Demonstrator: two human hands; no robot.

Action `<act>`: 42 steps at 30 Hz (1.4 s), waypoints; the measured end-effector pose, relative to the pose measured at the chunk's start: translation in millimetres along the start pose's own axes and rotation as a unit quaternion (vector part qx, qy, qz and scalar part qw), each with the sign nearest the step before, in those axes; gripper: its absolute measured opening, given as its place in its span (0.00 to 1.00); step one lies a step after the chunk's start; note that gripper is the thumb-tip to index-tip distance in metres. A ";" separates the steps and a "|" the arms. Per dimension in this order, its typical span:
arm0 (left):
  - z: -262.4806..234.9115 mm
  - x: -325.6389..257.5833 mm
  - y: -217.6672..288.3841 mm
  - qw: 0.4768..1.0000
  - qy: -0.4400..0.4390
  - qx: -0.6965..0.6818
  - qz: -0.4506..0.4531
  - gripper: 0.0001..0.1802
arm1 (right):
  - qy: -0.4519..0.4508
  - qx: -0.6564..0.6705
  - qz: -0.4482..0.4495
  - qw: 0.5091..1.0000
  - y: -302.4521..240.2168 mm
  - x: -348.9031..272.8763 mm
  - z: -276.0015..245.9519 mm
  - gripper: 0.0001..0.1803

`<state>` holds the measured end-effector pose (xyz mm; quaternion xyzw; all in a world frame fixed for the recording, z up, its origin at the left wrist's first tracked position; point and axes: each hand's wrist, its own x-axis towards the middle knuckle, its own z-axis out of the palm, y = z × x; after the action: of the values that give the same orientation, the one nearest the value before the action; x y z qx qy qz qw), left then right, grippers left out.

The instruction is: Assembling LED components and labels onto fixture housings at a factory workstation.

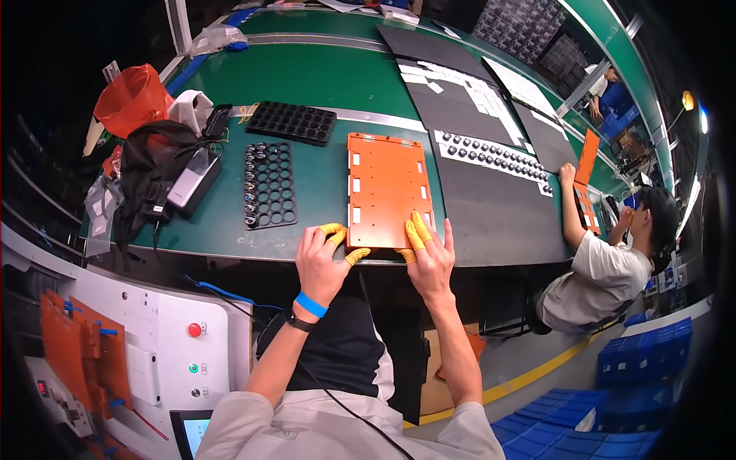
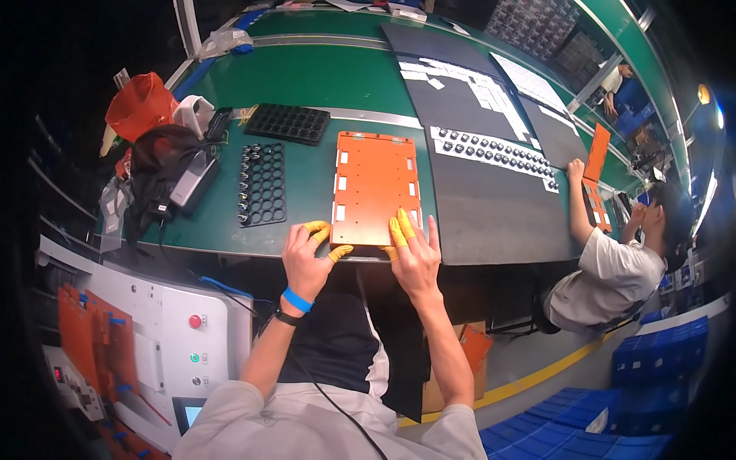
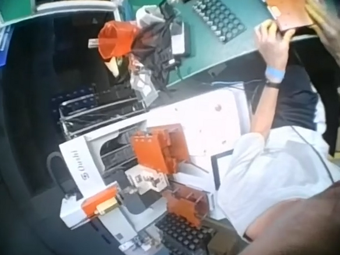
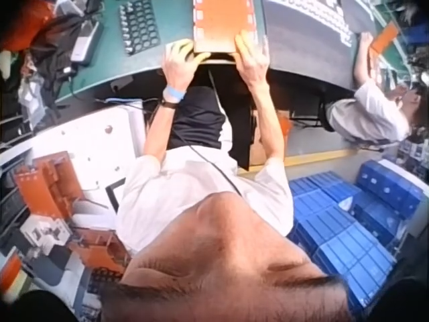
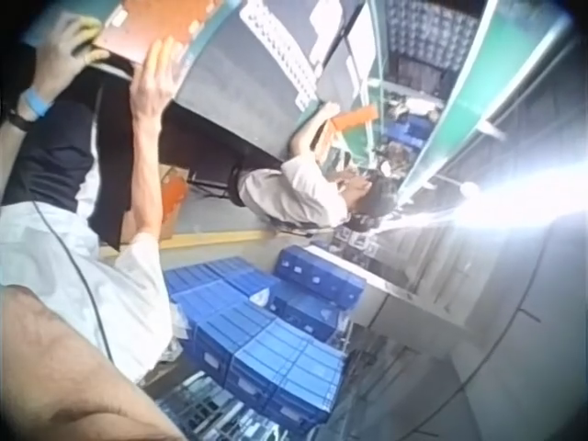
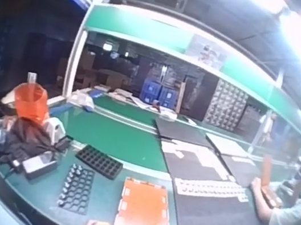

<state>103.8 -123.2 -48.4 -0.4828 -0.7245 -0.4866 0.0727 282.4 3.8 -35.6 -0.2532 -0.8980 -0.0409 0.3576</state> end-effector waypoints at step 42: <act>-2.2 3.7 -2.4 0.999 -0.029 0.043 0.017 0.28 | -0.038 -0.038 -0.204 0.977 21.9 18.6 -6.7 0.15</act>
<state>99.2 -122.7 -46.7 -0.5050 -0.7386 -0.4393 0.0810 285.7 29.0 -20.7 -0.0796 -0.9414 -0.1377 0.2973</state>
